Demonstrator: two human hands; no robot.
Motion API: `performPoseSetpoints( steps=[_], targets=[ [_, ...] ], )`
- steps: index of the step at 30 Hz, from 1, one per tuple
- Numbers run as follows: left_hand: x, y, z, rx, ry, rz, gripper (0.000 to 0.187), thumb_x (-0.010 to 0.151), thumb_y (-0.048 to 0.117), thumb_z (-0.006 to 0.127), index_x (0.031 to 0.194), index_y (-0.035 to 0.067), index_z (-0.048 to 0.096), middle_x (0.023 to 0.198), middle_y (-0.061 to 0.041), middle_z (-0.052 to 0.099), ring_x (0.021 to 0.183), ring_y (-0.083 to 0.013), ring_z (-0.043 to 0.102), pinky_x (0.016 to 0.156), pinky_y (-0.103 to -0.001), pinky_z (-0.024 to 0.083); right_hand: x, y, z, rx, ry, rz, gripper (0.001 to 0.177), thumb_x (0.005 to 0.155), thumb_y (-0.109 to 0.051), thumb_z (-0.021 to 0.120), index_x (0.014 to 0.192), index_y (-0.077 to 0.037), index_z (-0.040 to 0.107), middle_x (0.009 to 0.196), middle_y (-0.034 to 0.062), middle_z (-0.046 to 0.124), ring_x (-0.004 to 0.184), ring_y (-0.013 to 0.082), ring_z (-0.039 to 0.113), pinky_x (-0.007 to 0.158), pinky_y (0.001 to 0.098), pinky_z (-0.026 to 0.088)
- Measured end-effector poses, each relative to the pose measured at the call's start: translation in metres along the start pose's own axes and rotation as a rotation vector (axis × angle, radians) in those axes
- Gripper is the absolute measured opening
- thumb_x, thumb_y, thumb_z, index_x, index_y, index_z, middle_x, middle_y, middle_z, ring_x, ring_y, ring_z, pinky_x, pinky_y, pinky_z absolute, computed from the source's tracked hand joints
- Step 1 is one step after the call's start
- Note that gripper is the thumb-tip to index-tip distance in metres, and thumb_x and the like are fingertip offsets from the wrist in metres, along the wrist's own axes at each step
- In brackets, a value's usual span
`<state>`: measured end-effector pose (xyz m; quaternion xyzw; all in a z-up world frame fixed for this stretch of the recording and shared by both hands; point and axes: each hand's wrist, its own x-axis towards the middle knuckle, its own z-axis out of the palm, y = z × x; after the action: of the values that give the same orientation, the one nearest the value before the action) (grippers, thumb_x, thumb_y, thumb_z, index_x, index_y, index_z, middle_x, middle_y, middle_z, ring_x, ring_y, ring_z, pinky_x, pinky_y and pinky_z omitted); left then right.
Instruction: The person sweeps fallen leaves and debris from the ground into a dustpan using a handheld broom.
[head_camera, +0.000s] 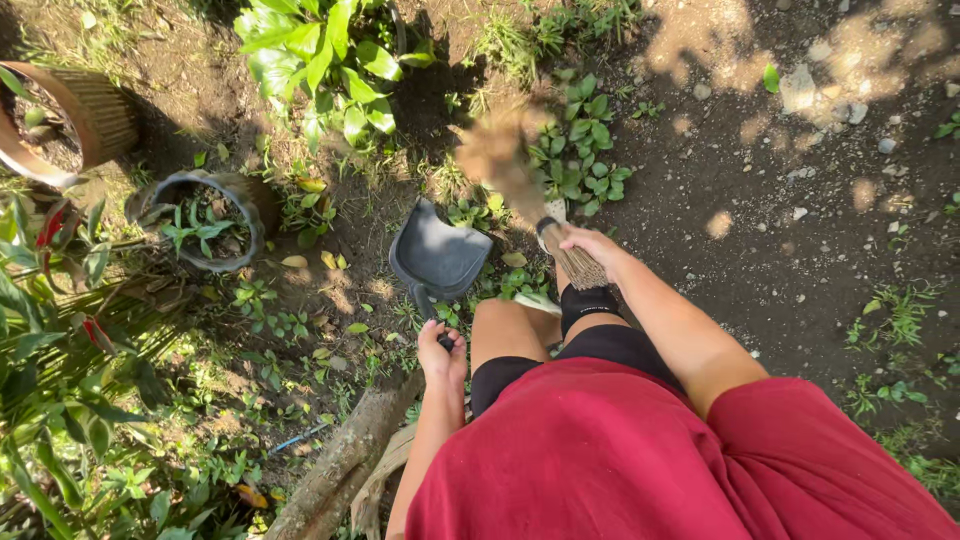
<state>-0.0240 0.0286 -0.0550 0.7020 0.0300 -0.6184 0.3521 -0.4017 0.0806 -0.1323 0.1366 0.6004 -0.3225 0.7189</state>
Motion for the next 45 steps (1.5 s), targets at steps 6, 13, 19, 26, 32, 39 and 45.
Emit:
performPoseSetpoints(
  steps=[6, 13, 19, 26, 32, 39, 45],
  targets=[
    [-0.017, -0.032, 0.016, 0.076, -0.086, -0.039, 0.018, 0.090, 0.006, 0.055, 0.106, 0.015, 0.051, 0.077, -0.005, 0.051, 0.063, -0.0194, 0.051, 0.053, -0.032, 0.041, -0.043, 0.051, -0.093, 0.073, -0.303, -0.036, 0.080, 0.083, -0.022, 0.061, 0.161, -0.023, 0.044, 0.120, 0.0217, 0.064, 0.077, 0.0261, 0.066, 0.059, 0.0370, 0.061],
    [-0.015, -0.110, 0.027, 0.093, -0.351, 0.015, 0.013, 0.101, 0.012, 0.058, 0.101, 0.006, 0.046, 0.080, -0.007, 0.051, 0.067, -0.0206, 0.053, 0.056, -0.035, 0.043, -0.090, 0.137, -0.192, 0.552, 0.214, -0.301, 0.076, 0.083, -0.026, 0.060, 0.156, -0.031, 0.040, 0.118, 0.0043, 0.068, 0.081, 0.0253, 0.069, 0.063, 0.0408, 0.059],
    [-0.078, -0.144, 0.042, 0.174, -0.310, -0.004, 0.020, 0.088, 0.006, 0.054, 0.107, 0.013, 0.049, 0.076, -0.005, 0.052, 0.064, -0.0188, 0.051, 0.056, -0.033, 0.041, -0.072, 0.147, -0.310, 0.886, 0.373, -0.574, 0.035, 0.086, -0.025, 0.068, 0.119, -0.017, 0.060, 0.101, 0.0063, 0.065, 0.082, 0.0253, 0.067, 0.065, 0.0461, 0.059],
    [-0.106, -0.174, 0.140, 0.259, -0.333, -0.027, 0.021, 0.089, 0.005, 0.055, 0.109, 0.011, 0.051, 0.079, -0.006, 0.053, 0.065, -0.0197, 0.052, 0.056, -0.032, 0.042, -0.023, 0.054, -0.404, 0.945, 0.533, -0.343, 0.032, 0.081, -0.023, 0.074, 0.108, -0.008, 0.068, 0.099, 0.0091, 0.071, 0.082, 0.0261, 0.070, 0.070, 0.0433, 0.061],
    [-0.099, -0.239, 0.284, 0.422, -0.394, -0.090, 0.021, 0.090, 0.004, 0.055, 0.110, 0.012, 0.053, 0.079, -0.006, 0.053, 0.064, -0.0178, 0.053, 0.055, -0.031, 0.042, -0.012, 0.018, -0.421, 0.634, 0.548, -0.535, 0.038, 0.079, -0.019, 0.070, 0.114, -0.007, 0.062, 0.109, 0.0073, 0.062, 0.100, 0.0182, 0.061, 0.087, 0.0336, 0.050],
    [0.003, -0.390, 0.466, 0.733, -0.335, 0.065, 0.019, 0.094, 0.006, 0.055, 0.112, 0.013, 0.055, 0.083, -0.005, 0.057, 0.050, -0.0179, 0.047, 0.039, -0.033, 0.035, -0.013, 0.002, -0.447, 0.544, 0.527, -0.464, 0.070, 0.081, -0.018, 0.070, 0.147, -0.008, 0.049, 0.125, 0.0023, 0.065, 0.106, 0.0141, 0.063, 0.090, 0.0269, 0.050],
    [0.039, -0.424, 0.558, 0.883, -0.287, 0.056, 0.008, 0.096, 0.011, 0.050, 0.099, 0.004, 0.054, 0.079, -0.010, 0.052, 0.050, -0.0172, 0.048, 0.039, -0.032, 0.034, -0.117, 0.006, -0.497, 0.655, -0.085, -0.167, 0.080, 0.084, -0.027, 0.065, 0.160, -0.016, 0.043, 0.117, 0.0068, 0.062, 0.084, 0.0183, 0.062, 0.067, 0.0325, 0.054]
  ],
)
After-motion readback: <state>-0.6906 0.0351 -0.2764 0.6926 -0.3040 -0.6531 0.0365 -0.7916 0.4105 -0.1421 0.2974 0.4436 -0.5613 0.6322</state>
